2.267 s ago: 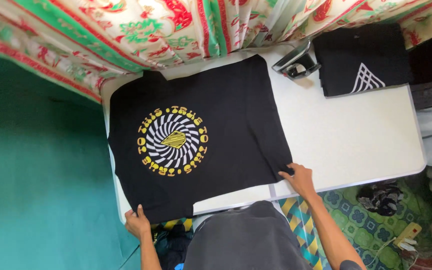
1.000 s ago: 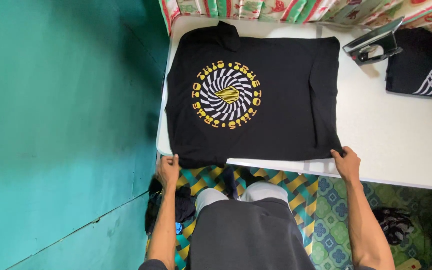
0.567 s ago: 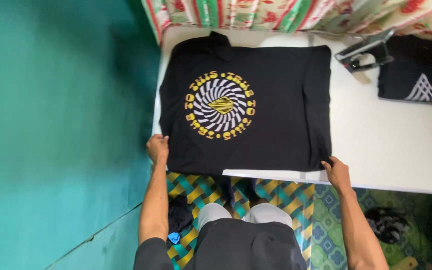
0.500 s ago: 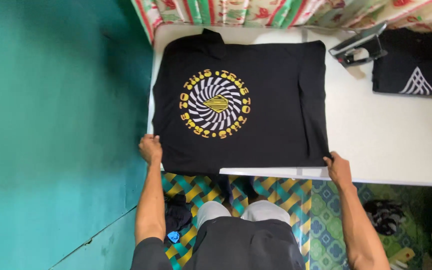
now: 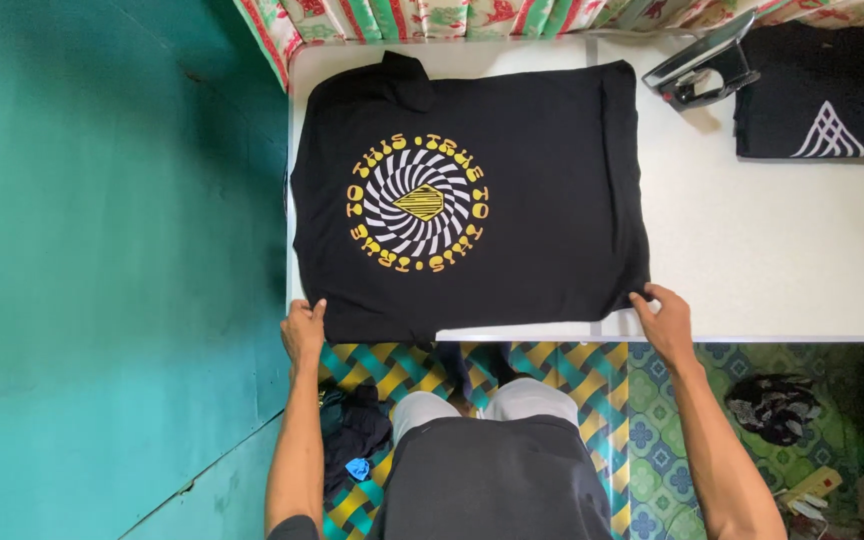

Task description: The person lays a black t-shirt on a white table, smooths it with both hands, and uses a steam iron to press the garment. The person repeatedly adjusts the shirt and irons different sections.

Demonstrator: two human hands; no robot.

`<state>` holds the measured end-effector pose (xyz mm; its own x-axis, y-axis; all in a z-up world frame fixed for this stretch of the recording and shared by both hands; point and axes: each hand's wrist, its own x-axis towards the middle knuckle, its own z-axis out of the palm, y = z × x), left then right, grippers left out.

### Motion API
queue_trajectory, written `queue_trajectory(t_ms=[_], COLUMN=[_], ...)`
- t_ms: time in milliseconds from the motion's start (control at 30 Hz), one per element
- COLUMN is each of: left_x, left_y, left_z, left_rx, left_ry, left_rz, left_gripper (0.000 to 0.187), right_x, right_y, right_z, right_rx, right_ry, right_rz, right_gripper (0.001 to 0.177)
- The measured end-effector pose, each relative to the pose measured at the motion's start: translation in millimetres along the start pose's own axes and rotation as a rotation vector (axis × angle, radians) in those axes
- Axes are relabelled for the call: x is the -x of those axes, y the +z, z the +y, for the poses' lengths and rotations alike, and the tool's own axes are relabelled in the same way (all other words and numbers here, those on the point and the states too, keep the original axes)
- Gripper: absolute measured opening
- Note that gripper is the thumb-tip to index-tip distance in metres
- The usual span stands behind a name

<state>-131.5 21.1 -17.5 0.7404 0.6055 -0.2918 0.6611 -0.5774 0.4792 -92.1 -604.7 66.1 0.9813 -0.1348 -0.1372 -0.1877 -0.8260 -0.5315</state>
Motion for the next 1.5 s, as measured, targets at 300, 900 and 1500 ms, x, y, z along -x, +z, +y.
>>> queue_trajectory(t_ms=[300,900,1500], left_x=[16,28,16], left_y=[13,11,1], left_z=[-19,2,8], left_rx=[-0.048,-0.09,-0.005], left_ry=[0.034,-0.009,0.21], left_rz=[0.064,0.222,0.339], left_gripper=[0.033,0.02,0.028], right_x=[-6,-75,-53], right_y=[26,60,23], right_z=[25,115,66], right_rx=[-0.181,0.205,0.118], right_ry=[0.265,0.568,0.55], right_rz=[0.037,0.038,0.0], right_gripper=[0.039,0.025,0.027])
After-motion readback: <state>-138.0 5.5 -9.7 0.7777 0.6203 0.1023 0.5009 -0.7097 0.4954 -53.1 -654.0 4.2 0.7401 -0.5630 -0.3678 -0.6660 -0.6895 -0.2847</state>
